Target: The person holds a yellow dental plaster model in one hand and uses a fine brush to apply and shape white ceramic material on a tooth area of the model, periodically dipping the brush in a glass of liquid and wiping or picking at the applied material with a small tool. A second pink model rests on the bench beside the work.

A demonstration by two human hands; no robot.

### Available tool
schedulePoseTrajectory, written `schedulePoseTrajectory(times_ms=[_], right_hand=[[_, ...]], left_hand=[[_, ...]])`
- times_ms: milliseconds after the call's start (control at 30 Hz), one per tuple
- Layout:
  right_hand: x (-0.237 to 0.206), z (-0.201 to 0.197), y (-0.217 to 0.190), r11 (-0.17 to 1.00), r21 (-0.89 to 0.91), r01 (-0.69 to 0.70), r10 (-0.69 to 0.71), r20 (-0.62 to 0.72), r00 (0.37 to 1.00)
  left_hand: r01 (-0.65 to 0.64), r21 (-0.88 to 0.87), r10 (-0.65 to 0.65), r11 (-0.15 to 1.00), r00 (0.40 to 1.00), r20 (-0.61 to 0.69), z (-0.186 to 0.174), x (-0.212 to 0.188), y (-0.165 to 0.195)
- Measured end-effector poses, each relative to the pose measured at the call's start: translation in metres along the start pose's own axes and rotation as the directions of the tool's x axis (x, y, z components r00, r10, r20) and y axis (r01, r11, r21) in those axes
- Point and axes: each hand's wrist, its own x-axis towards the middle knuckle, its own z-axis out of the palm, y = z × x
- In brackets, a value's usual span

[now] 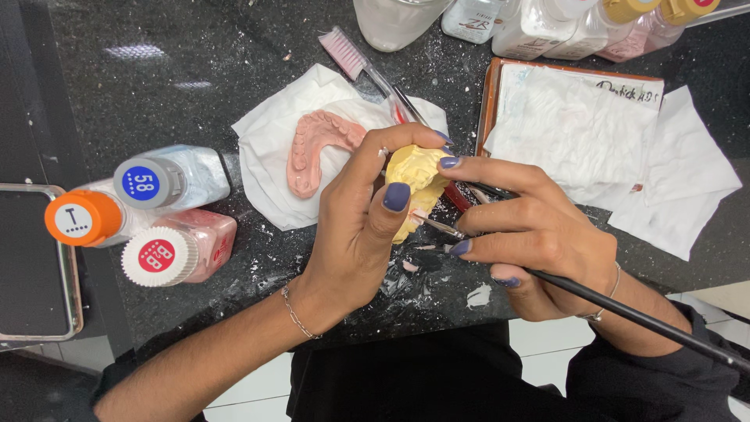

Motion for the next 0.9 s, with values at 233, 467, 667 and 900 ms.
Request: schedulePoseTrajectory(times_ms=[233,467,667,900], right_hand=[[-0.003,0.003,-0.002,1.0,-0.007,0.009,-0.009,-0.031,0.999],[-0.013,0.003,0.004,0.999,0.029,0.04,-0.039,-0.035,0.999],[-0.015,0.001,0.004,0.998,0.059,0.028,-0.026,-0.046,0.999],[-0.012,0.0,0.001,1.0,0.019,0.011,-0.011,-0.019,1.0]], left_hand=[[0.022,-0.019,-0.022,1.0,1.0,-0.005,0.001,-0.001,0.002],[0.019,-0.088,-0.018,0.996,1.0,0.017,0.006,-0.005,0.0],[0.022,-0.112,-0.02,0.993,1.0,0.02,0.007,-0.005,-0.002],[0.047,-0.109,-0.045,0.993,0.999,0.022,0.005,-0.005,-0.002]])
